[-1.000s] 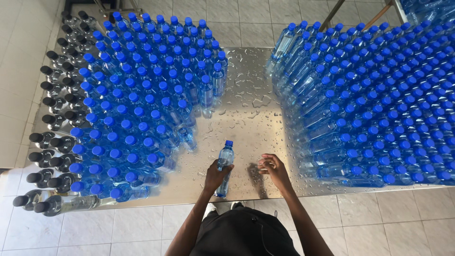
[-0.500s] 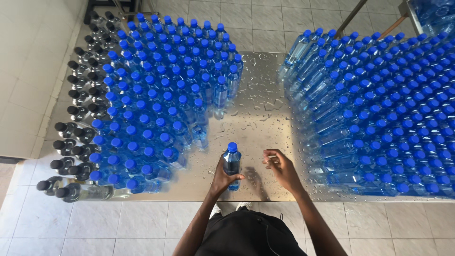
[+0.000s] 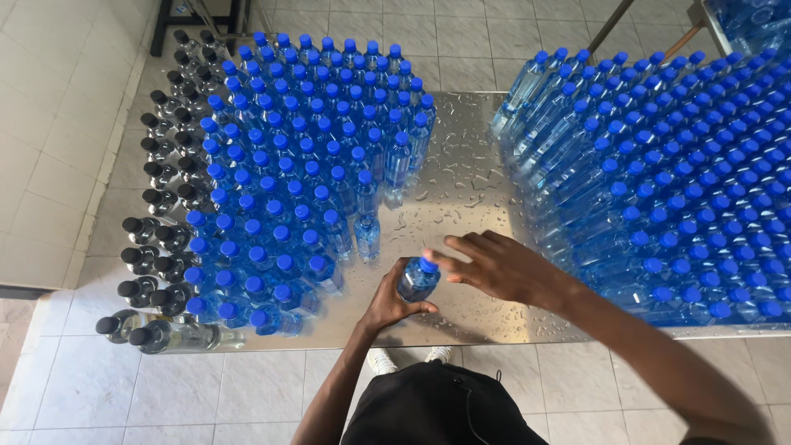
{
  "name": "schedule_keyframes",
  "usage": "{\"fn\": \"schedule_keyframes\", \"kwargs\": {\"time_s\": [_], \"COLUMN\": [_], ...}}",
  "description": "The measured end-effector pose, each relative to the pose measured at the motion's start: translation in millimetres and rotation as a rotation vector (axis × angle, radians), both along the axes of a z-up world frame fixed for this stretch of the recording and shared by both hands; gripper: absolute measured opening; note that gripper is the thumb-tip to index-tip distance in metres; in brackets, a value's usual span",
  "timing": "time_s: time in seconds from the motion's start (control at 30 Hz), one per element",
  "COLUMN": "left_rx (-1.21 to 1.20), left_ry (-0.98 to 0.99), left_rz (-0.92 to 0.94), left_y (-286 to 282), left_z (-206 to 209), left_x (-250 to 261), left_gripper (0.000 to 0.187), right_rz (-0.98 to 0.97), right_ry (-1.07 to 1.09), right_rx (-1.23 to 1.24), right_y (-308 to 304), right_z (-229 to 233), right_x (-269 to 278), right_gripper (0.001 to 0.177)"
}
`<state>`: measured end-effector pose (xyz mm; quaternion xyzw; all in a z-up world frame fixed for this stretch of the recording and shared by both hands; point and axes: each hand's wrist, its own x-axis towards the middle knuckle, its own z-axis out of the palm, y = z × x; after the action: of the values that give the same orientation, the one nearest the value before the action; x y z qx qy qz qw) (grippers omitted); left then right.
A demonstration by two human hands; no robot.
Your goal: The person repeatedly picks up water bottles from a metal table, screws on blue caps, and places the capped bottles back into a large stack. The task is performed one at a time in a repetitive loop.
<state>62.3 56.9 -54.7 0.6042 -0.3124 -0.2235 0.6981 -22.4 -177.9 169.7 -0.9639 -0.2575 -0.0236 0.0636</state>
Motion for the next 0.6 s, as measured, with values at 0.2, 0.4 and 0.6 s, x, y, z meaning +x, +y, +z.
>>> {"fn": "schedule_keyframes", "kwargs": {"time_s": [0.2, 0.4, 0.6], "left_rx": [-0.001, 0.153, 0.232], "left_ry": [-0.051, -0.142, -0.026], "left_rz": [-0.144, -0.232, -0.4], "left_y": [16, 18, 6], "left_z": [33, 63, 47], "left_x": [-5, -5, 2], "left_gripper": [0.089, 0.082, 0.079], "right_rz": [0.256, -0.037, -0.341], "right_ry": [-0.087, 0.069, 0.146], "right_rx": [-0.276, -0.155, -0.037], "right_y": [11, -4, -1], "right_z": [-16, -115, -88], "right_x": [12, -9, -32], "right_gripper": [0.03, 0.06, 0.054]}}
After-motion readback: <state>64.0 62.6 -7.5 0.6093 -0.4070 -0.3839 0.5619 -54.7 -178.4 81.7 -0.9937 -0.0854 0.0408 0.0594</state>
